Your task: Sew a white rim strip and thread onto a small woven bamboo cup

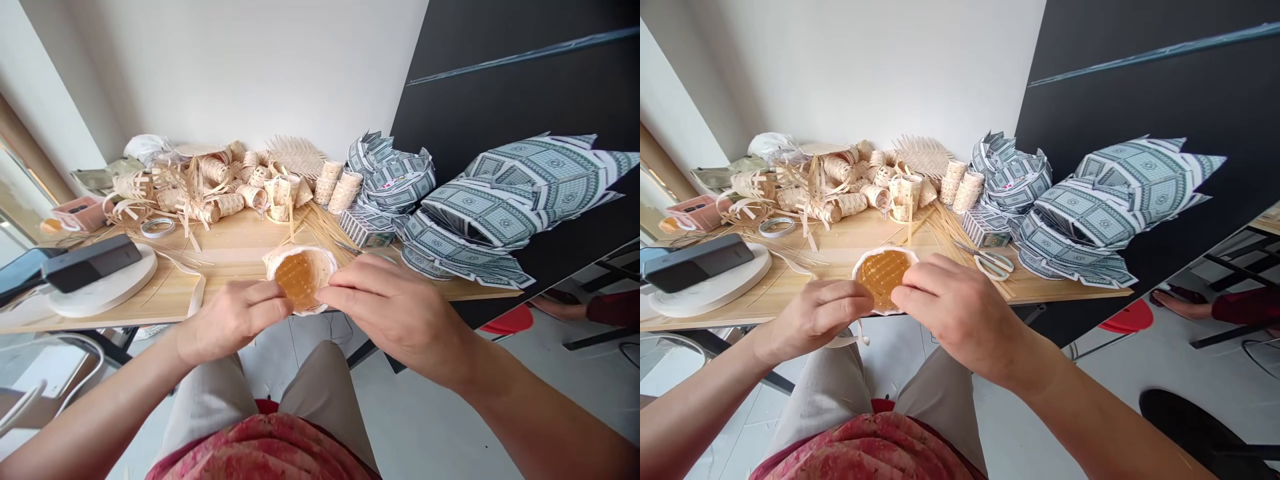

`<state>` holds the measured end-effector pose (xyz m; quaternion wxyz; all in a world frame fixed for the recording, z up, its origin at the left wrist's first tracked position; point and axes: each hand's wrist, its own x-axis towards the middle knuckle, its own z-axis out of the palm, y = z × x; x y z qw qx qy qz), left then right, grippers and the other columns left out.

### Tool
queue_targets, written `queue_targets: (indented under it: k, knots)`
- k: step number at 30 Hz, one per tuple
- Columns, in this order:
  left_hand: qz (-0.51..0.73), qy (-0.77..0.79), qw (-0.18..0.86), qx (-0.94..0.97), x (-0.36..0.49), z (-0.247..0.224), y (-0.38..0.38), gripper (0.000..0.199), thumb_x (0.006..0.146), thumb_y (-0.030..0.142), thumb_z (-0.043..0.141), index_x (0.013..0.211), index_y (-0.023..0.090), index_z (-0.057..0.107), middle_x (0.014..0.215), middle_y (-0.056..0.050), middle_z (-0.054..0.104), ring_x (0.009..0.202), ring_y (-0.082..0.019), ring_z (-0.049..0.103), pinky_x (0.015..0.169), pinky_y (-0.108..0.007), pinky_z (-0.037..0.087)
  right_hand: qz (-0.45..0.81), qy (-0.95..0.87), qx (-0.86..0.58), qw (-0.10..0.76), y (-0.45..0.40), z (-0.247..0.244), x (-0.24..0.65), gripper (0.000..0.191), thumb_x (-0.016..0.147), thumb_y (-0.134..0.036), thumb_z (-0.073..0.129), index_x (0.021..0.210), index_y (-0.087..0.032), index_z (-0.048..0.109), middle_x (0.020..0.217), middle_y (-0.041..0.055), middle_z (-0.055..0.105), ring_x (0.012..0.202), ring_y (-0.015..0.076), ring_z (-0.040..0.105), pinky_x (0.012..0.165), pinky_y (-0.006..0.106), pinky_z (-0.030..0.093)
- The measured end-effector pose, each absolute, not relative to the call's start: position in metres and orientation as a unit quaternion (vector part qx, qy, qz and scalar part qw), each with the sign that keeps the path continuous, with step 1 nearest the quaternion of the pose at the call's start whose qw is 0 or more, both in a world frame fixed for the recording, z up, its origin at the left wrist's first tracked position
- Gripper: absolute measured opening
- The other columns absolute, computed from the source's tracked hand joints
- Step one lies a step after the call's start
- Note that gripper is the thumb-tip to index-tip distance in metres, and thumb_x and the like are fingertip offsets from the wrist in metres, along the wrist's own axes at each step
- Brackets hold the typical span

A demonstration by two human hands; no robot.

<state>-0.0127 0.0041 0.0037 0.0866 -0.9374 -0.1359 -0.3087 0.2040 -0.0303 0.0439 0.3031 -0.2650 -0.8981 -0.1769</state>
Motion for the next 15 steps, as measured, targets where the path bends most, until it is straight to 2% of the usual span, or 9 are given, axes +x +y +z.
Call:
queue_targets:
  k: [7,15]
  knots:
    - [-0.34,-0.113,0.187,-0.915,-0.013,-0.006,0.005,0.012,0.087,0.009,0.038,0.09,0.014,0.048,0.081,-0.006,0.061,0.065,-0.011,0.055,0.057,-0.021,0.041,-0.176,-0.914,-0.269,0.247,-0.027,0.038,0.2,0.032,0.087,-0.008,0.038,0.07,-0.017,0.063,0.064,0.0028,0.054,0.065,0.0133,0.042,0.055,0.026,0.035]
    - [-0.353,-0.111,0.193,-0.909,-0.011,-0.01,0.006,0.013,0.086,0.009,0.038,0.089,0.014,0.049,0.082,-0.006,0.062,0.066,-0.011,0.055,0.058,-0.021,0.042,-0.187,-0.909,-0.282,0.243,-0.025,0.035,0.199,0.03,0.085,-0.005,0.04,0.069,-0.016,0.063,0.064,0.0034,0.055,0.064,0.0136,0.04,0.054,0.026,0.033]
